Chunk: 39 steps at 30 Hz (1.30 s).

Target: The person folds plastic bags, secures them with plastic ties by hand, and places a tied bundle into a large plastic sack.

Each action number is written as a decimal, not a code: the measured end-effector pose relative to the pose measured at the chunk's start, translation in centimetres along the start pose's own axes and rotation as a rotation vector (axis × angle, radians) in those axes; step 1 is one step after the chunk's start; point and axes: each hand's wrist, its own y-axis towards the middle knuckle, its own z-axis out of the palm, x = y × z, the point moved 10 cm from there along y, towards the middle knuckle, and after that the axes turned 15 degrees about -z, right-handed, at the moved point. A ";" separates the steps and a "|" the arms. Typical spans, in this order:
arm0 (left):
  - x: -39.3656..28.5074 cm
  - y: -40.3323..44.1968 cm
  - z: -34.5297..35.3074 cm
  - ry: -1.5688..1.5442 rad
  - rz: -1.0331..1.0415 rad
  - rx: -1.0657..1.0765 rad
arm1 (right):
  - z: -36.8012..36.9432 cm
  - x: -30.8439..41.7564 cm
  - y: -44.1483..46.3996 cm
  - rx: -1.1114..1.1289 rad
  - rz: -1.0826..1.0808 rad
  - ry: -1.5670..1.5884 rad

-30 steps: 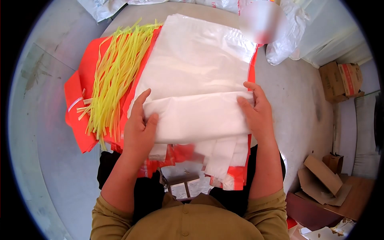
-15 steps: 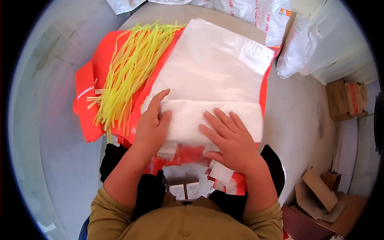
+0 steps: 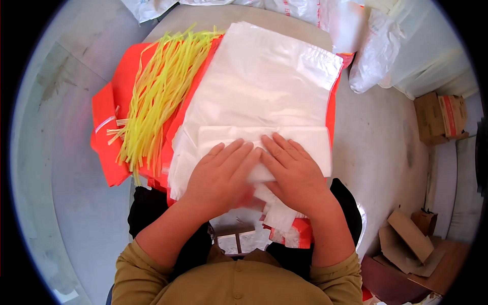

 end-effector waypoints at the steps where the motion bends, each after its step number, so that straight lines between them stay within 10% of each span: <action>1: 0.1 0.2 0.0 0.003 -0.007 0.007 | -0.3 -0.2 -0.2 -0.012 0.008 -0.007; 13: 2.7 -0.2 -0.5 0.062 -0.074 -0.050 | -4.6 -4.2 -4.3 -0.100 0.282 -0.233; 16: 3.7 0.1 -0.5 -0.159 -0.201 0.079 | -8.4 -3.4 -5.0 -0.410 0.205 -0.392; 20: 4.9 -1.9 2.5 -1.082 -0.651 0.441 | -9.5 -6.2 -8.6 -1.259 0.261 0.412; 22: 3.7 -3.1 5.1 -1.610 -0.735 0.570 | -5.6 -8.4 -8.3 -1.336 0.261 1.158; 28: 1.6 -3.3 8.2 -1.630 -0.790 0.711 | 1.2 -7.5 -5.2 -0.845 0.732 1.212; 39: -0.7 -4.3 7.4 -1.107 -0.655 1.093 | -1.3 -9.8 -7.5 -0.791 0.603 0.793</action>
